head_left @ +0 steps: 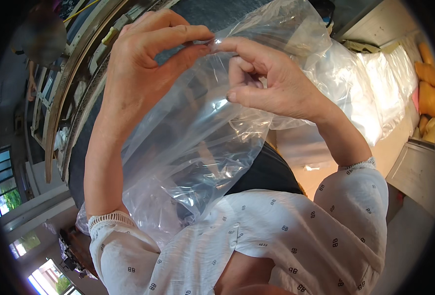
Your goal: Wrapping a large piece of foam or a mattress into a protective plastic bag.
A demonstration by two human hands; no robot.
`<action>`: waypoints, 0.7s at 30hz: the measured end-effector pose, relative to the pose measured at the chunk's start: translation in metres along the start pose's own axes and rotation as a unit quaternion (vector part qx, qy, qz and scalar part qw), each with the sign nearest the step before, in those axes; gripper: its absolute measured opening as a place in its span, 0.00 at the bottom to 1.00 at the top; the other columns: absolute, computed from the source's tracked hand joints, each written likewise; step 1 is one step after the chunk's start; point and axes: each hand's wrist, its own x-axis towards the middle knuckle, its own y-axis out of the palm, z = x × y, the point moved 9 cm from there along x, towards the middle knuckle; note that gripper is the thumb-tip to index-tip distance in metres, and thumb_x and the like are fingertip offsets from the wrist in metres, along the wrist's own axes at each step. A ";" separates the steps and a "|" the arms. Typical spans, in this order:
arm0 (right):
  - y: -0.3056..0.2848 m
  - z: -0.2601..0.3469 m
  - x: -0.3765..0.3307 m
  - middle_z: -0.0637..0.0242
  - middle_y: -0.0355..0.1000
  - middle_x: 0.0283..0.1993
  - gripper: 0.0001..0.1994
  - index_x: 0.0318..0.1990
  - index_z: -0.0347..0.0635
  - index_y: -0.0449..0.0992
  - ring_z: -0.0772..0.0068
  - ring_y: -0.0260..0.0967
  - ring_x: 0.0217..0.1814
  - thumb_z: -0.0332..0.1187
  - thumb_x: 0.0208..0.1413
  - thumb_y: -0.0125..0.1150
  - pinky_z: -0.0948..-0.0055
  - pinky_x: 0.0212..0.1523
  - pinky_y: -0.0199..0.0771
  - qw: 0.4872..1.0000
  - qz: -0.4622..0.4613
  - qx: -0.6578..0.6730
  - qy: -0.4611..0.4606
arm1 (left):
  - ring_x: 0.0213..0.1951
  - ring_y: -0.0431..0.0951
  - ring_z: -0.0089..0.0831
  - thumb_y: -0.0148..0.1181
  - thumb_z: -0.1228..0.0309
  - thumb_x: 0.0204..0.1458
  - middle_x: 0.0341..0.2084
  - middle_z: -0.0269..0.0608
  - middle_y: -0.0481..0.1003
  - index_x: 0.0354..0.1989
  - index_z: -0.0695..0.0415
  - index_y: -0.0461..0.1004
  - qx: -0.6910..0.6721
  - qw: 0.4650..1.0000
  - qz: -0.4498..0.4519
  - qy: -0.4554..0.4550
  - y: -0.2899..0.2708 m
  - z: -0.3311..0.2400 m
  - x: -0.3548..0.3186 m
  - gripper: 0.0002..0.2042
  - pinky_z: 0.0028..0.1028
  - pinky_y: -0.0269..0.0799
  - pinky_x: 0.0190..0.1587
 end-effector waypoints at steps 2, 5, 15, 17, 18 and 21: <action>0.000 -0.003 0.001 0.79 0.57 0.22 0.26 0.56 0.40 0.60 0.89 0.53 0.25 0.22 0.45 0.56 0.86 0.26 0.52 1.000 0.006 0.007 0.003 | 0.27 0.72 0.28 0.64 0.74 0.38 0.21 0.33 0.72 0.31 0.56 0.78 0.005 0.997 -0.049 0.051 0.000 0.000 0.001 0.09 0.25 0.64 0.30; 0.000 -0.010 0.006 0.75 0.60 0.21 0.26 0.54 0.35 0.59 0.86 0.56 0.25 0.24 0.44 0.56 0.83 0.28 0.59 0.998 0.019 0.055 0.019 | 0.26 0.72 0.27 0.63 0.76 0.38 0.22 0.34 0.72 0.31 0.57 0.78 -0.020 0.993 -0.104 0.051 0.003 0.011 -0.007 0.09 0.23 0.65 0.31; -0.052 0.071 0.041 0.64 0.64 0.26 0.03 0.32 0.41 0.66 0.71 0.64 0.29 0.29 0.53 0.48 0.73 0.32 0.64 0.827 -0.059 -0.520 -0.207 | 0.34 0.71 0.24 0.56 0.78 0.48 0.33 0.36 0.70 0.33 0.56 0.72 -0.392 0.889 -0.236 -0.025 0.025 0.059 -0.038 0.05 0.22 0.66 0.40; -0.033 0.061 0.061 0.59 0.68 0.35 0.05 0.36 0.39 0.65 0.67 0.67 0.37 0.29 0.54 0.46 0.70 0.40 0.66 0.925 0.030 -0.378 0.029 | 0.31 0.70 0.24 0.50 0.75 0.54 0.31 0.35 0.69 0.37 0.53 0.66 -0.546 0.784 -0.284 -0.079 0.026 0.074 -0.053 0.04 0.24 0.68 0.37; -0.022 0.055 0.065 0.59 0.68 0.35 0.05 0.36 0.39 0.65 0.67 0.67 0.37 0.29 0.54 0.46 0.70 0.40 0.66 0.924 0.026 -0.381 0.027 | 0.31 0.70 0.24 0.50 0.75 0.54 0.31 0.35 0.69 0.37 0.53 0.66 -0.546 0.785 -0.283 -0.074 0.021 0.072 -0.056 0.04 0.24 0.68 0.37; -0.004 0.067 0.051 0.68 0.67 0.24 0.06 0.33 0.42 0.74 0.77 0.65 0.27 0.32 0.48 0.58 0.78 0.28 0.63 0.947 -0.092 -0.251 -0.180 | 0.27 0.68 0.22 0.50 0.74 0.55 0.29 0.34 0.69 0.36 0.53 0.65 -0.618 0.683 -0.379 -0.094 -0.005 0.086 -0.089 0.03 0.22 0.66 0.29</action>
